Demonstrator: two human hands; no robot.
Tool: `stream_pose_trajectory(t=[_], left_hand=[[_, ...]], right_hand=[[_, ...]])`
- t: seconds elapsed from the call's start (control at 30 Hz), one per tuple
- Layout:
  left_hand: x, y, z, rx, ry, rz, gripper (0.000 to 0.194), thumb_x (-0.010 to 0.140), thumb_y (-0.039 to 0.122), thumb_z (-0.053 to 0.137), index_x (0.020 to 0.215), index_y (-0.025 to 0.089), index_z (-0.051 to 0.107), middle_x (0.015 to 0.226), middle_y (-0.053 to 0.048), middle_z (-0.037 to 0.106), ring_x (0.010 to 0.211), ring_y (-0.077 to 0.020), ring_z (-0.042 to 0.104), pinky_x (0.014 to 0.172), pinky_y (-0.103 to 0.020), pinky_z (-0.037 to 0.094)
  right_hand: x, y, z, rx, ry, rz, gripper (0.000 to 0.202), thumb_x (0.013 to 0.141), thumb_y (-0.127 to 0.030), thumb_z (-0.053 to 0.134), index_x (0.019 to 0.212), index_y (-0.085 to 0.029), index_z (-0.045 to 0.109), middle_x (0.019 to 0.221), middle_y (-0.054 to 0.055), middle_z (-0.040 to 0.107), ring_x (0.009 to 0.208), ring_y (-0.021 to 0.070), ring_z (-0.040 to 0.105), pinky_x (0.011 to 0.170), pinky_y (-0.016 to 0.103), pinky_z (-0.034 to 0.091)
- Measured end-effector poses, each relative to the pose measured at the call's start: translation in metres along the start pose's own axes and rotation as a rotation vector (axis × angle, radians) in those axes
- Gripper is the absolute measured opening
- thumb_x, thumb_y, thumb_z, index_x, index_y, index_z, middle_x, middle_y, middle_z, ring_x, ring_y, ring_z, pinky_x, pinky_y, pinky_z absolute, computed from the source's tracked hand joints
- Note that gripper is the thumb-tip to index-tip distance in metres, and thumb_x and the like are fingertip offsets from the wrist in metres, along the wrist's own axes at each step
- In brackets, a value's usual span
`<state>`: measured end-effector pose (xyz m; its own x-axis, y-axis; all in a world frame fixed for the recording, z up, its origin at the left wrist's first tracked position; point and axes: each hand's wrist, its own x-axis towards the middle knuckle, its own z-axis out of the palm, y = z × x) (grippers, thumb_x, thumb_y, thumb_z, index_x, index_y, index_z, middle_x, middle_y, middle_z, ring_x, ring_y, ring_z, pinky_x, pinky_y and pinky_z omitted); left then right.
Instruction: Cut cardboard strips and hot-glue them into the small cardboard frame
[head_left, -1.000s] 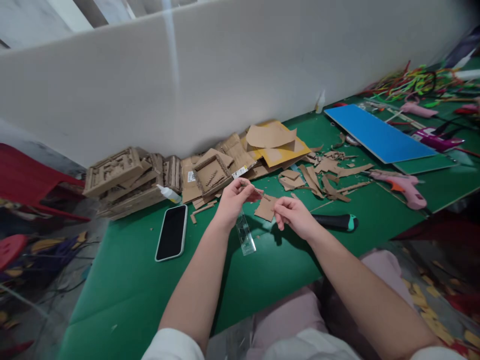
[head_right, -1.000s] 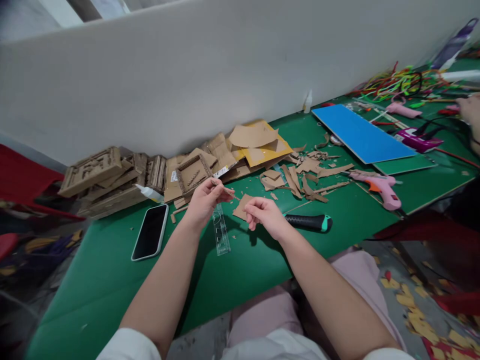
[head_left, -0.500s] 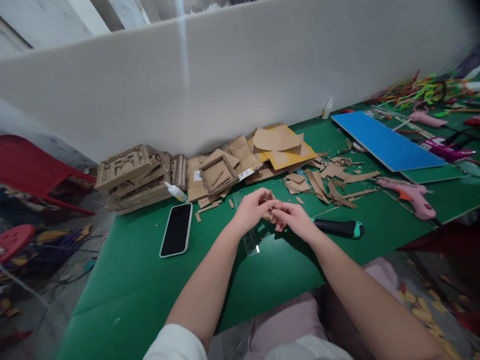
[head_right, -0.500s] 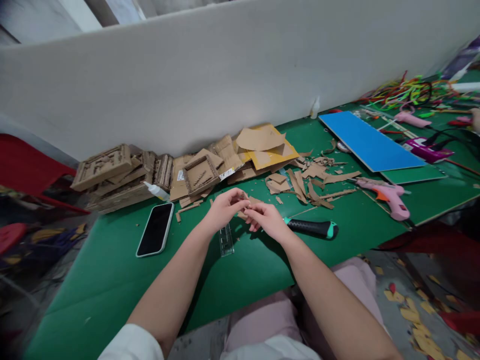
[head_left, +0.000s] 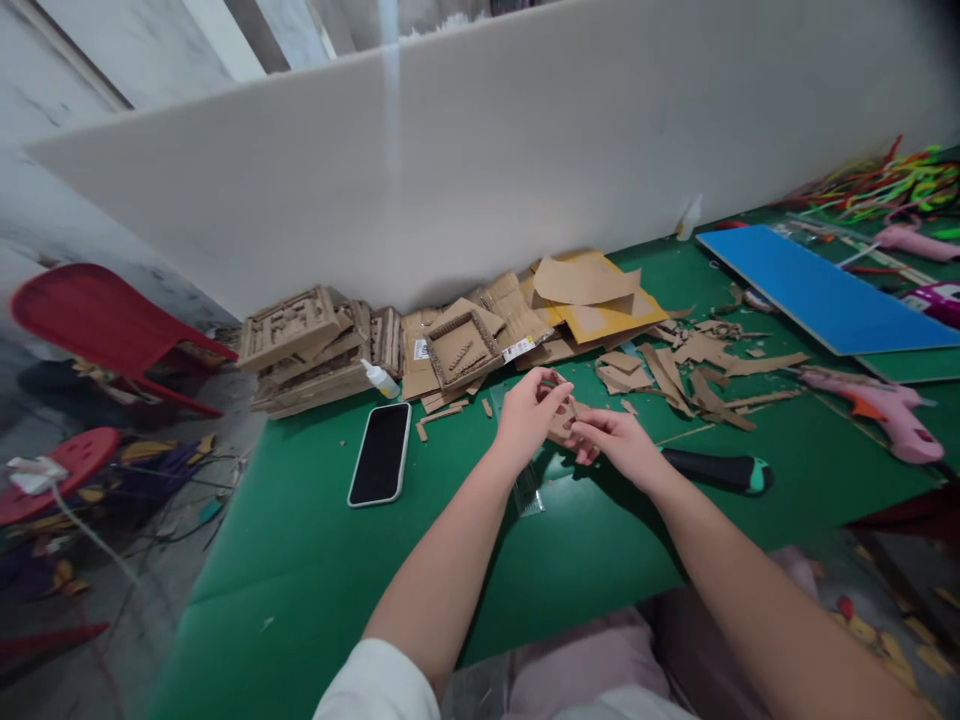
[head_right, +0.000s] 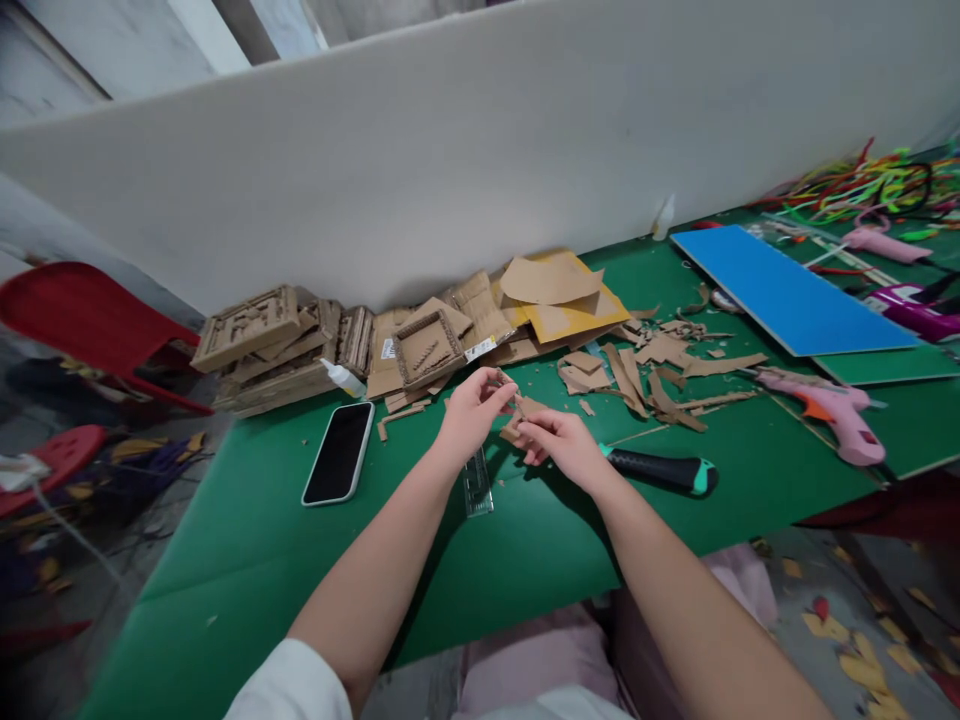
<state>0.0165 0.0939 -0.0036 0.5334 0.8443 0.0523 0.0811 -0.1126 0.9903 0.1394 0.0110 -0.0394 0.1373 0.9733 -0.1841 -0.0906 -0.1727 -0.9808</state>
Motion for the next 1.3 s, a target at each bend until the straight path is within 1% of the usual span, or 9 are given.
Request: stream_pose_trajectory(t=[0.07,0.2,0.27,0.5,0.67,0.77,0.93,1.13,1.3], left_hand=[[-0.002,0.001,0.0,0.012,-0.014,0.01,0.017,0.076,0.031,0.06,0.083,0.018,0.052,0.072,0.001,0.062,0.065,-0.011,0.058,0.065,-0.025,0.047],[-0.006,0.004,-0.003,0.107,-0.199,0.01,0.028,0.071,0.024,0.065,0.096,0.02,0.054,0.074,0.001,0.063,0.068,-0.0119,0.059,0.065,-0.024,0.046],[-0.006,0.004,-0.004,0.127,-0.236,0.004,0.026,0.07,0.022,0.066,0.093,0.019,0.055,0.074,0.0,0.064,0.071,-0.0128,0.06,0.066,-0.024,0.047],[-0.002,-0.001,-0.004,0.081,-0.181,-0.004,0.016,0.068,0.022,0.067,0.078,0.016,0.057,0.072,-0.002,0.065,0.069,-0.0144,0.061,0.065,-0.025,0.047],[-0.002,-0.002,-0.003,0.125,-0.167,0.003,0.013,0.069,0.021,0.066,0.077,0.016,0.057,0.072,-0.001,0.065,0.069,-0.0147,0.062,0.065,-0.025,0.047],[-0.003,-0.001,-0.004,0.157,-0.183,0.022,0.013,0.069,0.023,0.065,0.076,0.017,0.057,0.071,-0.001,0.066,0.067,-0.0146,0.062,0.063,-0.024,0.047],[-0.003,0.001,-0.006,0.228,-0.201,0.043,0.018,0.068,0.03,0.067,0.075,0.016,0.059,0.067,0.0,0.063,0.062,-0.0132,0.059,0.058,-0.023,0.044],[-0.002,0.008,-0.008,0.129,-0.22,-0.052,0.03,0.067,0.034,0.068,0.088,0.015,0.059,0.063,0.002,0.061,0.058,-0.0125,0.057,0.058,-0.023,0.043],[-0.002,0.012,-0.008,0.109,-0.208,-0.062,0.029,0.065,0.034,0.07,0.083,0.015,0.058,0.064,0.001,0.061,0.06,-0.0126,0.058,0.059,-0.024,0.043]], right_hand=[[0.0,0.0,0.001,-0.008,0.002,0.001,0.032,0.067,-0.047,0.066,0.073,-0.016,0.063,0.063,0.0,0.065,0.045,0.0087,0.056,0.046,0.023,0.048],[0.0,0.0,0.001,-0.03,-0.013,-0.005,0.034,0.067,-0.049,0.065,0.071,-0.015,0.063,0.058,0.0,0.063,0.043,0.0086,0.055,0.044,0.023,0.044],[0.0,0.002,0.001,-0.034,-0.019,-0.015,0.035,0.068,-0.05,0.064,0.071,-0.015,0.063,0.057,-0.001,0.062,0.042,0.0083,0.054,0.044,0.022,0.044],[0.001,0.006,-0.001,-0.049,-0.044,-0.05,0.033,0.073,-0.049,0.06,0.074,-0.016,0.06,0.057,-0.002,0.061,0.044,0.0085,0.054,0.045,0.023,0.044],[0.0,0.003,0.0,-0.054,-0.041,-0.042,0.034,0.069,-0.049,0.063,0.068,-0.016,0.058,0.055,-0.002,0.06,0.042,0.0084,0.054,0.044,0.022,0.043],[0.0,0.002,0.001,-0.063,-0.036,-0.041,0.032,0.07,-0.047,0.063,0.071,-0.015,0.06,0.055,-0.002,0.06,0.042,0.0074,0.053,0.044,0.021,0.043],[-0.001,0.003,0.003,-0.077,-0.037,-0.049,0.031,0.071,-0.044,0.062,0.079,-0.014,0.065,0.055,-0.003,0.059,0.043,0.0077,0.054,0.044,0.021,0.044],[0.001,0.003,0.001,-0.042,-0.046,-0.065,0.031,0.072,-0.045,0.062,0.072,-0.015,0.063,0.054,-0.003,0.059,0.042,0.0069,0.053,0.044,0.02,0.044],[0.0,0.002,0.0,-0.039,-0.031,-0.089,0.031,0.074,-0.046,0.059,0.073,-0.016,0.06,0.055,-0.003,0.059,0.042,0.0066,0.053,0.043,0.019,0.043]])
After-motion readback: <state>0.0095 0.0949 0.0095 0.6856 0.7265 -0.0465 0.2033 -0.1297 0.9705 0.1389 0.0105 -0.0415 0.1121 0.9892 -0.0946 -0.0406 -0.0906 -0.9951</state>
